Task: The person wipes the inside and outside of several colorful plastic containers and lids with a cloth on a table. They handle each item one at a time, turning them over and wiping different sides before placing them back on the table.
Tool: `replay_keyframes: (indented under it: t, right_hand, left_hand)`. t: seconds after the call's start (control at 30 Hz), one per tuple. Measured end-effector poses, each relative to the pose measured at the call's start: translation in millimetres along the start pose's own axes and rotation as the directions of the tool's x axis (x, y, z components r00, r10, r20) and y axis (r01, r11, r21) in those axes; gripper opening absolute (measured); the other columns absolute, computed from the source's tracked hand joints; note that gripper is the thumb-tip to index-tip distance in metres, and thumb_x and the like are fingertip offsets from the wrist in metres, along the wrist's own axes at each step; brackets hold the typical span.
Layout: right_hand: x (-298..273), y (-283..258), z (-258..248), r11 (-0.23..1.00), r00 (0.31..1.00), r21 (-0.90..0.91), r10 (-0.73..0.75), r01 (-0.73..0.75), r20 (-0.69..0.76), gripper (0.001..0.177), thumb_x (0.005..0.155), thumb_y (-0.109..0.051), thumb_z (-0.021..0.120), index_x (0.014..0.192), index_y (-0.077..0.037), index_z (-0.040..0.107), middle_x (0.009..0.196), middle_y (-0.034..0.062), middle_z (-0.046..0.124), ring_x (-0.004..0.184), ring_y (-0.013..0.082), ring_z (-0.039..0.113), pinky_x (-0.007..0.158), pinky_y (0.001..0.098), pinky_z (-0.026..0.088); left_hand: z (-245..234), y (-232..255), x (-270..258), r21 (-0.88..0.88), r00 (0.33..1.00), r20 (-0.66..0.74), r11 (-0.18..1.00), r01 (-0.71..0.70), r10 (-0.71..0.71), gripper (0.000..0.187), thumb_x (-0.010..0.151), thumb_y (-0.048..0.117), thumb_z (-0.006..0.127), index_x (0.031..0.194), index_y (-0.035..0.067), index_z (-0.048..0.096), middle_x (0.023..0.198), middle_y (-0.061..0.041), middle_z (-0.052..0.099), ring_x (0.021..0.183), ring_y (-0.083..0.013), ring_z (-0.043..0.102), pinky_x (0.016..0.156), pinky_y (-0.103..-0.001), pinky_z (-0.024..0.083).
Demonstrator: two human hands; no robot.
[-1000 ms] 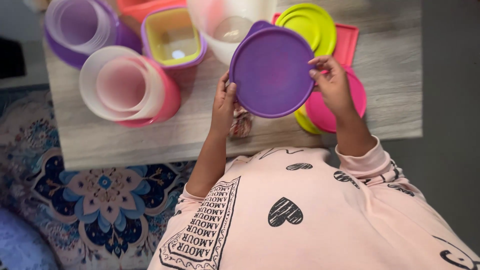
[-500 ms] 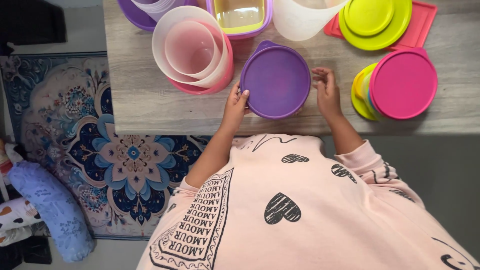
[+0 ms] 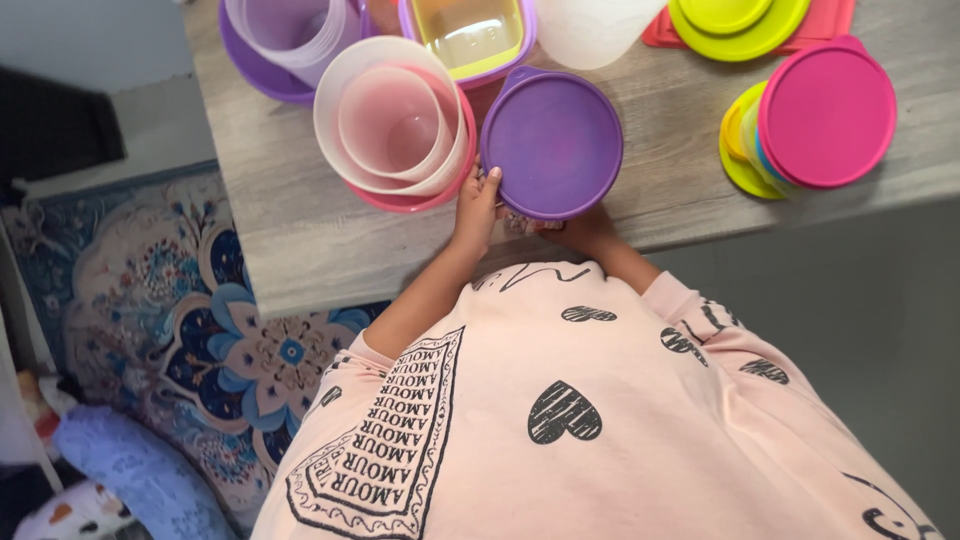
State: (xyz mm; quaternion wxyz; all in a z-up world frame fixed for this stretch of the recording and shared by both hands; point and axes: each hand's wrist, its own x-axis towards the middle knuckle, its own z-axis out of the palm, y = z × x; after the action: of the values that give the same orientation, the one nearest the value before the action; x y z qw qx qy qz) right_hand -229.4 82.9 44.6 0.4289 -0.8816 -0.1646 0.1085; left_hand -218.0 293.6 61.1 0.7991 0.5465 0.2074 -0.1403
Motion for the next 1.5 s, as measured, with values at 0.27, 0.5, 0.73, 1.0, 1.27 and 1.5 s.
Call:
replay_keyframes:
  t: [0.27,0.5,0.73,1.0,1.27,1.5]
  right_hand:
    - [-43,89,-27,0.986,0.817,0.115,0.167,-0.123,-0.552,0.051,0.089,-0.009,0.079,0.135,-0.001,0.056,0.125,0.0205,0.065,0.117,0.0358,0.066,0.100,0.0429,0.055]
    - [-78,102,-99,0.969,0.564,0.235,0.237,-0.077,-0.791,0.069,0.093,-0.002,0.077,0.152,0.004,0.041,0.142,0.0208,0.061,0.133,0.0310,0.060,0.116,0.0417,0.044]
    - [-25,53,-54,0.974,0.938,-0.206,0.017,-0.093,-0.346,0.062,0.087,-0.007,0.083,0.140,-0.016,0.051,0.147,0.0139,0.053,0.139,0.0363,0.054,0.122,0.0453,0.047]
    - [-8,14,-31,0.978,0.925,-0.152,0.079,-0.145,-0.372,0.088,0.077,-0.042,0.092,0.147,-0.014,0.047,0.160,0.0305,0.028,0.145,0.0544,0.029,0.112,0.0632,0.033]
    - [9,-41,-38,0.949,0.914,-0.300,-0.206,0.099,-0.350,0.062,0.087,-0.042,0.085,0.143,-0.024,0.066,0.158,0.0106,0.049,0.149,0.0402,0.043,0.123,0.0582,0.038]
    - [32,-77,-100,0.808,0.777,-0.564,-0.463,0.172,-0.426,0.052,0.081,-0.049,0.091,0.125,-0.025,0.079,0.153,0.0102,0.049,0.145,0.0432,0.037,0.118,0.0704,0.020]
  left_hand:
    - [6,-4,23,-0.031,0.998,0.037,0.998,0.049,-0.048,0.042,0.106,0.027,0.051,0.146,0.017,0.043,0.112,-0.001,0.067,0.091,-0.0101,0.069,0.070,-0.027,0.059]
    - [8,-31,42,0.034,0.995,0.071,0.998,0.061,-0.063,0.042,0.107,0.025,0.053,0.147,0.015,0.043,0.106,-0.003,0.067,0.081,-0.0103,0.064,0.059,-0.025,0.053]
    - [15,-60,55,0.114,0.953,0.289,0.985,-0.133,0.095,0.043,0.110,0.015,0.054,0.150,0.008,0.040,0.126,-0.007,0.064,0.096,-0.0107,0.064,0.071,-0.024,0.055]
    - [14,-40,40,-0.092,0.894,0.399,0.961,0.263,-0.206,0.065,0.093,0.000,0.054,0.152,0.016,0.034,0.111,-0.005,0.062,0.092,-0.0177,0.062,0.074,-0.037,0.057]
    - [27,4,36,-0.169,0.703,0.663,0.864,0.475,-0.257,0.053,0.097,0.006,0.051,0.149,0.007,0.042,0.136,-0.017,0.060,0.119,-0.0312,0.065,0.098,-0.051,0.060]
    - [13,8,42,-0.349,0.618,0.786,0.825,0.446,-0.001,0.045,0.101,-0.007,0.047,0.146,-0.001,0.048,0.130,-0.016,0.063,0.124,-0.0321,0.066,0.113,-0.058,0.053]
